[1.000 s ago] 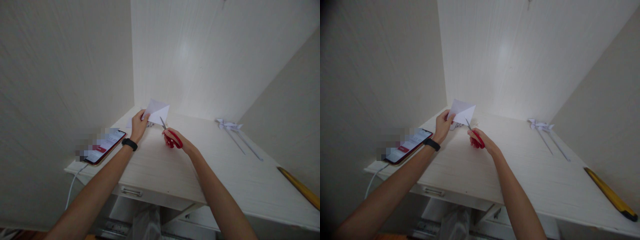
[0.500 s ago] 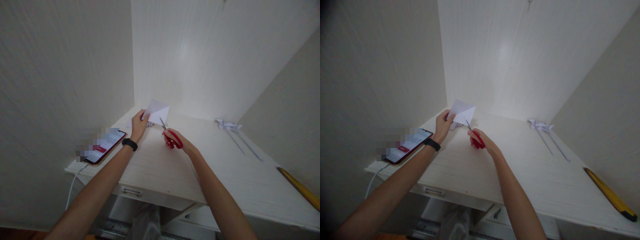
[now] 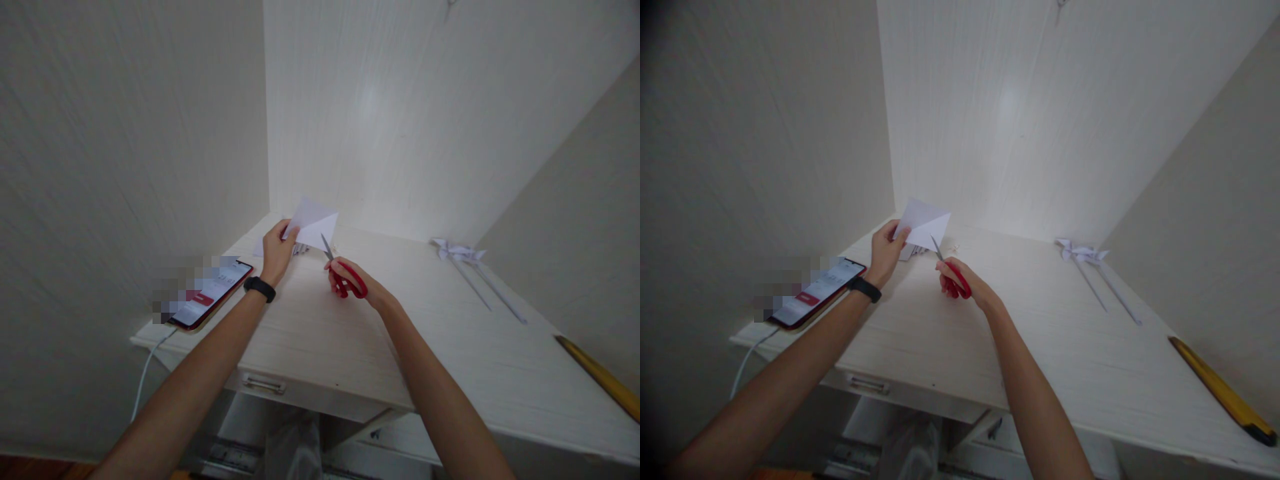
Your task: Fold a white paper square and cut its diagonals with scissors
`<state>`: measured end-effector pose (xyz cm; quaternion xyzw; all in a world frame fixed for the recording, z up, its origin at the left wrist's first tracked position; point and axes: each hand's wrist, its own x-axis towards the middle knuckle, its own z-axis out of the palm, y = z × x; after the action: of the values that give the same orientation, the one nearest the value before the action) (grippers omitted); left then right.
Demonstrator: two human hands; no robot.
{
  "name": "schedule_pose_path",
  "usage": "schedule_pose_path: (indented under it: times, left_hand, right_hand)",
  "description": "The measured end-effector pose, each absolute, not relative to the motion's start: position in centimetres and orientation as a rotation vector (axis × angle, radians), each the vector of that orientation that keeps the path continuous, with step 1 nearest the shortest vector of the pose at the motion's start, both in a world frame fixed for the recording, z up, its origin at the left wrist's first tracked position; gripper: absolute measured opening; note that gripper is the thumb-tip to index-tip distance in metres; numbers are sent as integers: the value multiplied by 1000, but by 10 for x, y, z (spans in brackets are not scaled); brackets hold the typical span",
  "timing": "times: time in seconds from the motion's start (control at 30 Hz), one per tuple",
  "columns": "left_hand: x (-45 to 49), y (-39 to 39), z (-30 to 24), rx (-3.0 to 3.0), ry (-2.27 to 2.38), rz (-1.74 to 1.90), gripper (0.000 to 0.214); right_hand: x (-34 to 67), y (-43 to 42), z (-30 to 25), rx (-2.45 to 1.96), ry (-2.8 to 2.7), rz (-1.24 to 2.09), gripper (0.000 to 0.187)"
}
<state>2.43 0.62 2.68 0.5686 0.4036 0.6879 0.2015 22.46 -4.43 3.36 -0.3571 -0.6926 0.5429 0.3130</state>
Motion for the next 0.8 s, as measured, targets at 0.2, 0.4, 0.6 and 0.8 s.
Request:
schedule_pose_path:
  times: [0.2,0.4,0.6,0.8]
  left_hand:
    - [24,7,26,1610,1134,1913,23]
    - [24,7,24,1649,1146,1893,24]
    - [25,5,26,1617,1141,1909,25]
    - [25,6,25,1632,1115,1896,24]
  right_hand:
    - [224,-46,35,-945,-1846,1420,47]
    - [224,-46,34,-926,-1838,1419,46]
    - [224,-46,35,-943,-1838,1420,46]
    - [224,-48,36,-947,-1820,1429,46]
